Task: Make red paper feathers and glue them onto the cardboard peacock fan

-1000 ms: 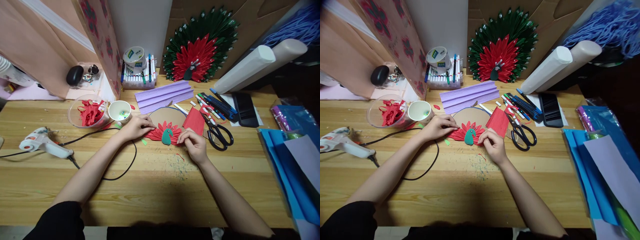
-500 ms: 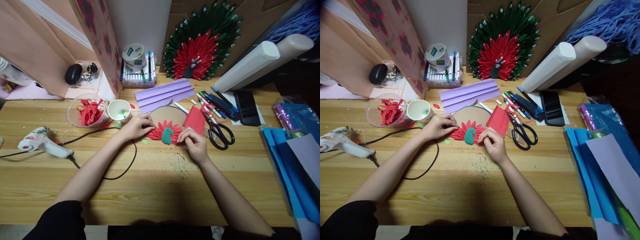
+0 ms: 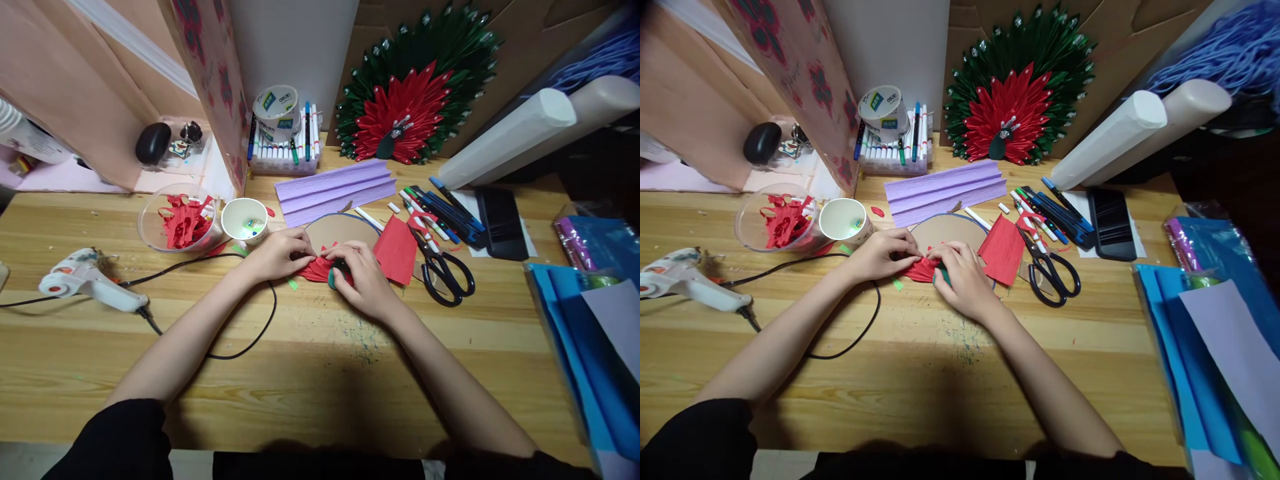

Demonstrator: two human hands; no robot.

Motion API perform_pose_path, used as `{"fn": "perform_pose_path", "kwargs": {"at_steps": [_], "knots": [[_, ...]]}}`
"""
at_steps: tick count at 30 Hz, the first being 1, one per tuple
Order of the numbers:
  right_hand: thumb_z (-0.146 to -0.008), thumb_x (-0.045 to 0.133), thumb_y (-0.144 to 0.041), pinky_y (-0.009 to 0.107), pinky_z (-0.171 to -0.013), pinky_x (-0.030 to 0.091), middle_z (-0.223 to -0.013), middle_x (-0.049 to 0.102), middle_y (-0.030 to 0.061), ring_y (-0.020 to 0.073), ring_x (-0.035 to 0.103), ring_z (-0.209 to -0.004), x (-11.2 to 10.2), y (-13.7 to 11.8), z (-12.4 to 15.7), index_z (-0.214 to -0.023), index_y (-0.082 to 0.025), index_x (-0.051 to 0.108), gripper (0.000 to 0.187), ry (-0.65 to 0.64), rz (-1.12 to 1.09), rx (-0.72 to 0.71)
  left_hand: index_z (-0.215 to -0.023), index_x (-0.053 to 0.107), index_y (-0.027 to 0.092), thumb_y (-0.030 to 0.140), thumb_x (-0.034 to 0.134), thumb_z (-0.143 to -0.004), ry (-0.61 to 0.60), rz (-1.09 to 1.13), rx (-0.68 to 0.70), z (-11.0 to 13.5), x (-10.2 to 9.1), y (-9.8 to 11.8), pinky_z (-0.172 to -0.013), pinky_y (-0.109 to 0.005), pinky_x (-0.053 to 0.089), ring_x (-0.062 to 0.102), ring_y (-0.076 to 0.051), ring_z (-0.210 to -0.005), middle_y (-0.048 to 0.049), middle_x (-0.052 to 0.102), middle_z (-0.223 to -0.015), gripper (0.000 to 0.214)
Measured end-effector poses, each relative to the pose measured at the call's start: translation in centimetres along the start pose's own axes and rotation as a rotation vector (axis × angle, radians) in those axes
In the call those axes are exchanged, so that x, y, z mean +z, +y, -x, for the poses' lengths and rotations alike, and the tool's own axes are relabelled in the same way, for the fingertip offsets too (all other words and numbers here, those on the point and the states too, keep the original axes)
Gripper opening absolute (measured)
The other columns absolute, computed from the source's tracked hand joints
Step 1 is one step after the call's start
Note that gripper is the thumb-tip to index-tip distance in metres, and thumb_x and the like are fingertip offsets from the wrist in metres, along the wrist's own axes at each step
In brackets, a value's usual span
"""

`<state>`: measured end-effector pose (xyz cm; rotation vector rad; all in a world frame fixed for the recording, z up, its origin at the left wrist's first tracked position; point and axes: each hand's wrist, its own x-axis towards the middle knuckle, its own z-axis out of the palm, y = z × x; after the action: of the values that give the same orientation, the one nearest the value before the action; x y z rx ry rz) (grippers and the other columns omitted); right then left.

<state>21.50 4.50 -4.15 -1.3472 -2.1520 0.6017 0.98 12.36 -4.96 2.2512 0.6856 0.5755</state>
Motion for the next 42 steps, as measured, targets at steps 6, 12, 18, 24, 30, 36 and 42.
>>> {"fn": "perform_pose_path", "kwargs": {"at_steps": [6, 12, 18, 24, 30, 36, 42], "knots": [[-0.082, 0.048, -0.013, 0.046, -0.09, 0.041, -0.1, 0.061, 0.0105, 0.0285, 0.045, -0.106, 0.0, -0.2, -1.3, -0.102, -0.021, 0.051, 0.021, -0.066, 0.037, -0.007, -0.083, 0.069, 0.013, 0.019, 0.058, -0.082, 0.008, 0.003, 0.003, 0.0, 0.0, 0.0, -0.071, -0.025, 0.048, 0.06, -0.013, -0.076, -0.0058, 0.063, -0.083, 0.012], [-0.083, 0.047, -0.015, 0.045, -0.085, 0.041, -0.094, 0.059, 0.0092, 0.0277, 0.046, -0.101, -0.3, -0.3, -2.7, -0.093, -0.022, 0.05, 0.012, -0.14, 0.056, -0.015, -0.081, 0.069, 0.014, 0.022, 0.057, -0.083, -0.008, -0.003, -0.004, 0.0, 0.0, 0.0, -0.071, -0.026, 0.048, 0.06, -0.013, -0.076, -0.0055, 0.063, -0.083, 0.014], [-0.08, 0.046, -0.01, 0.045, -0.086, 0.04, -0.093, 0.057, 0.009, 0.0275, 0.046, -0.1, -0.9, 0.1, -4.2, -0.088, -0.021, 0.049, 0.014, -0.258, 0.099, -0.045, -0.081, 0.069, 0.013, 0.02, 0.056, -0.083, -0.014, 0.012, -0.001, -0.1, -0.1, 0.2, -0.074, -0.027, 0.048, 0.06, -0.014, -0.078, -0.0068, 0.064, -0.085, 0.015], [-0.076, 0.046, -0.006, 0.043, -0.084, 0.04, -0.089, 0.056, 0.0073, 0.0266, 0.047, -0.097, -1.2, 0.4, -5.1, -0.084, -0.022, 0.048, 0.018, -0.324, 0.053, -0.085, -0.081, 0.068, 0.014, 0.018, 0.057, -0.082, -0.014, 0.024, -0.009, -0.1, -0.2, 0.3, -0.073, -0.027, 0.049, 0.06, -0.014, -0.078, -0.0066, 0.064, -0.086, 0.012], [-0.074, 0.044, -0.004, 0.041, -0.084, 0.04, -0.087, 0.055, 0.0049, 0.024, 0.047, -0.095, -1.2, 0.7, -5.1, -0.083, -0.022, 0.048, 0.021, -0.345, -0.057, -0.07, -0.078, 0.068, 0.013, 0.016, 0.057, -0.081, -0.009, 0.023, -0.017, -0.1, -0.1, 0.4, -0.071, -0.027, 0.048, 0.059, -0.013, -0.075, -0.0065, 0.064, -0.084, 0.012], [-0.07, 0.042, -0.001, 0.042, -0.088, 0.04, -0.087, 0.057, 0.0043, 0.0236, 0.046, -0.098, -1.4, 1.5, -4.5, -0.083, -0.023, 0.053, 0.028, -0.338, -0.151, -0.124, -0.081, 0.068, 0.013, 0.015, 0.057, -0.081, -0.011, 0.036, -0.018, -0.2, -0.1, 0.3, -0.069, -0.026, 0.048, 0.059, -0.013, -0.075, -0.0063, 0.063, -0.083, 0.011], [-0.072, 0.04, -0.001, 0.042, -0.088, 0.042, -0.083, 0.06, 0.0038, 0.0235, 0.048, -0.1, -1.2, 2.2, -3.7, -0.084, -0.023, 0.057, 0.031, -0.27, -0.228, -0.165, -0.083, 0.068, 0.014, 0.017, 0.056, -0.083, -0.014, 0.038, -0.035, -0.1, -0.1, 0.3, -0.07, -0.026, 0.048, 0.06, -0.013, -0.076, -0.0059, 0.062, -0.083, 0.012]]}}
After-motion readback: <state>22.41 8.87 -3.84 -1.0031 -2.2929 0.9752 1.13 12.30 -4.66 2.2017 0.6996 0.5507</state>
